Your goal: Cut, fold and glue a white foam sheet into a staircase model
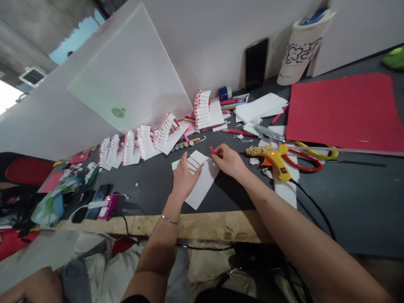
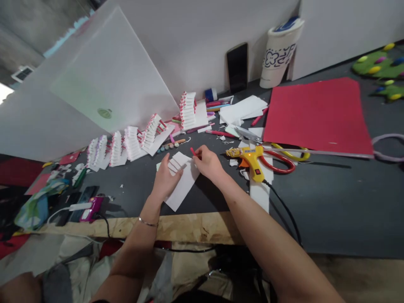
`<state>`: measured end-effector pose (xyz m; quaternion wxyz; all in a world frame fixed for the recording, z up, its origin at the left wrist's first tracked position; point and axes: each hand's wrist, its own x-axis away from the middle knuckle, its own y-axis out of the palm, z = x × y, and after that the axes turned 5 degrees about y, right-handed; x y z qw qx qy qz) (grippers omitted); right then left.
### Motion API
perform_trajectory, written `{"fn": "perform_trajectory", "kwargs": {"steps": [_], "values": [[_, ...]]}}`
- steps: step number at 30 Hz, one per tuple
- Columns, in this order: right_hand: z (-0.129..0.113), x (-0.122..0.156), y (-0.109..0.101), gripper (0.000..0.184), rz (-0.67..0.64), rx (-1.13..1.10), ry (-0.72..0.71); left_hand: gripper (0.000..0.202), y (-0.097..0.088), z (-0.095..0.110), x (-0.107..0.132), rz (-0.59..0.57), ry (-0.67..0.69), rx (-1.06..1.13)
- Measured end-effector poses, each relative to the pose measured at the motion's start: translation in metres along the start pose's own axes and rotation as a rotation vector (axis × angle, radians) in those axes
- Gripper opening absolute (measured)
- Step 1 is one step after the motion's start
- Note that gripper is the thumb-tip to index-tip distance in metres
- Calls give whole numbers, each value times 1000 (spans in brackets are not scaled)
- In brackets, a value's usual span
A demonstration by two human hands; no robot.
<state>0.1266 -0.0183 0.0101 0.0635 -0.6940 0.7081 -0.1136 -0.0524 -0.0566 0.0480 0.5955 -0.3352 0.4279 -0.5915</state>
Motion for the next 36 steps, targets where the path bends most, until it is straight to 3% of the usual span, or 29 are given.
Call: {"fn": "perform_trajectory", "kwargs": {"steps": [9,15,21,36], "values": [[-9,3,-10,11,2,138,-100,80,1,-4,-1,17,1,66],[-9,5,-11,16,-52,373,-201,82,0,-5,-1,41,7,78],[-17,11,-9,19,-115,442,-164,81,2,-8,-2,74,20,106],[-17,18,-7,19,-100,462,-172,80,3,-13,1,92,85,100]]}}
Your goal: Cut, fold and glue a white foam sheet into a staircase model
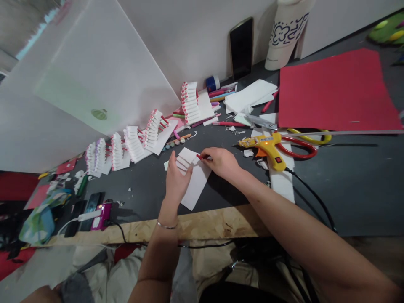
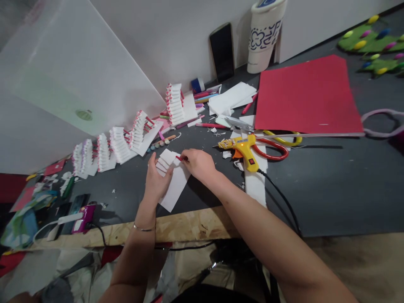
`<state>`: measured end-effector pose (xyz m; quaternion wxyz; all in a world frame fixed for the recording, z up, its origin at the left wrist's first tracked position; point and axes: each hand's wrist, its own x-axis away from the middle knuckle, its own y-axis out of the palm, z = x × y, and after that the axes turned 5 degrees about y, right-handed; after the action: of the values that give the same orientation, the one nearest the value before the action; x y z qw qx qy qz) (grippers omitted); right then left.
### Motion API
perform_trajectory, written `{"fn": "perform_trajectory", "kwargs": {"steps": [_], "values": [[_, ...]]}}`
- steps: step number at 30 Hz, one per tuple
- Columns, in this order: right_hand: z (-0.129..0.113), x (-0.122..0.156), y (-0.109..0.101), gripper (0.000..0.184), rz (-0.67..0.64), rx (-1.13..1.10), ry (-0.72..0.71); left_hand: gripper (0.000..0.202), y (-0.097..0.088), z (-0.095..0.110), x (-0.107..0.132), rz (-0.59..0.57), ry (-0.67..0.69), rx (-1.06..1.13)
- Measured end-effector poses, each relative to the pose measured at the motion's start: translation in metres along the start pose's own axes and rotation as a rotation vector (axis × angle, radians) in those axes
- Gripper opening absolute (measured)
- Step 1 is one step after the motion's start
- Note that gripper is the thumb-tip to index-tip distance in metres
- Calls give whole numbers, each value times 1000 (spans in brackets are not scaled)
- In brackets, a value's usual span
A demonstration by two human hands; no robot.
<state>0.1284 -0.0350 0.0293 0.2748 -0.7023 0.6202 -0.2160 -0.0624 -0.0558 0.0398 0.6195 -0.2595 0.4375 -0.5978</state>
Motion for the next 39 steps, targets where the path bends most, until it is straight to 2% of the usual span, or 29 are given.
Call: {"fn": "perform_trajectory", "kwargs": {"steps": [4,10,12,14,16,18,20,23,25,27,29,30,32,34,36,39], "values": [[4,-4,3,16,12,-99,-1,81,1,1,1,-22,-17,-37],[7,-13,1,9,42,-410,55,85,0,2,1,-55,-16,-108],[3,-13,-3,8,38,-442,55,82,-3,3,0,-7,5,-144],[-4,-10,-8,9,18,-455,19,71,-8,8,-2,84,59,-140],[-13,-6,-12,11,-11,-447,-29,55,-13,16,-2,136,140,-51],[-23,0,-15,11,-35,-407,-63,44,-18,27,-2,120,188,106],[-32,7,-19,10,-49,-350,-83,39,-20,39,-2,90,163,278],[-36,16,-36,7,-65,-234,-117,34,-17,51,-3,48,35,521],[-26,19,-59,4,-41,-83,-123,33,-13,56,-4,26,-49,671],[-4,20,-89,14,46,140,-68,32,-6,60,-4,2,-107,787],[27,20,-121,24,174,431,150,30,1,64,-1,-59,-137,849],[44,21,-135,26,169,552,239,30,5,66,1,-109,-143,862],[74,22,-157,25,103,670,269,31,15,70,8,-224,-145,868],[95,26,-169,28,38,735,298,31,26,72,16,-323,-130,858],[106,31,-175,29,-36,750,334,27,36,74,24,-383,-82,830],[107,37,-178,18,-161,735,394,22,43,75,31,-427,48,728]]}}
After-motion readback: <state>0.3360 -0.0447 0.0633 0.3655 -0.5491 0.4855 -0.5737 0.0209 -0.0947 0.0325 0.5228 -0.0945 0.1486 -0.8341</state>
